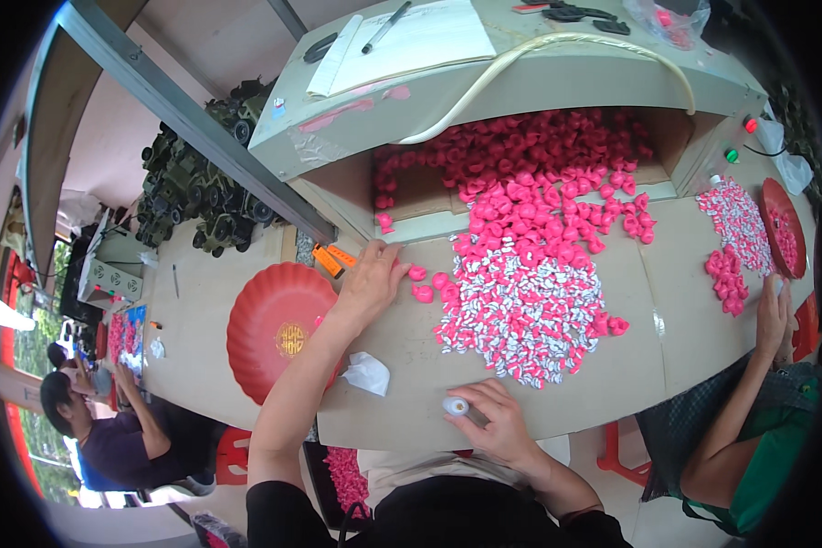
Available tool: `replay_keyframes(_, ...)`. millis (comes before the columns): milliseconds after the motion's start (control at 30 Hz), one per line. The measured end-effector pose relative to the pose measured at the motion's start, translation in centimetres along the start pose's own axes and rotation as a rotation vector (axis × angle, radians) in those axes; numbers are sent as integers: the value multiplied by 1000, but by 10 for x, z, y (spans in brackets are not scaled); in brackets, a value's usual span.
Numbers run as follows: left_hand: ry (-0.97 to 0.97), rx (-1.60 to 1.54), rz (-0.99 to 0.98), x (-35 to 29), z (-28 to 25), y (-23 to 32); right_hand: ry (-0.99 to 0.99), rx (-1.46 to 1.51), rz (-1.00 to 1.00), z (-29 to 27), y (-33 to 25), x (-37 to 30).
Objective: The person applies glue from a bottle into plastic parts and presses small components into them by hand, placing the assembled pieces into a tray. The person then dumps the tray into a storage bin and resumes assembling the parts.
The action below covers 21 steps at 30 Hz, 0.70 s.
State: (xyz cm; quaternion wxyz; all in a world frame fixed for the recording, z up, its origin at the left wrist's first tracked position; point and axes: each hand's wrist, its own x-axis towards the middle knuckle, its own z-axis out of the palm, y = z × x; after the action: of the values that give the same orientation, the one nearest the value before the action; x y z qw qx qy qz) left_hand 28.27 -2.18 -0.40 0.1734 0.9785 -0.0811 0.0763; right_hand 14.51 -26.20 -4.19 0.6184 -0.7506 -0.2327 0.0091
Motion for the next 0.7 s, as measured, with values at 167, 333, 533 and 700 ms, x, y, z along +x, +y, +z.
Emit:
replay_keyframes(167, -190, -138, 74, -17, 1, 19, -13, -3, 18, -4, 4, 0)
replay_keyframes(333, 296, -49, 290, 57, 7, 21, 24, -23, -35, -4, 3, -2)
replay_keyframes(533, 305, -7, 385, 203, 22, 37, 16, 24, -18, -2, -3, -9)
replay_keyframes(700, 231, -82, 445, 216, 34, 50, 47, 26, -12, -1, 1, -10)
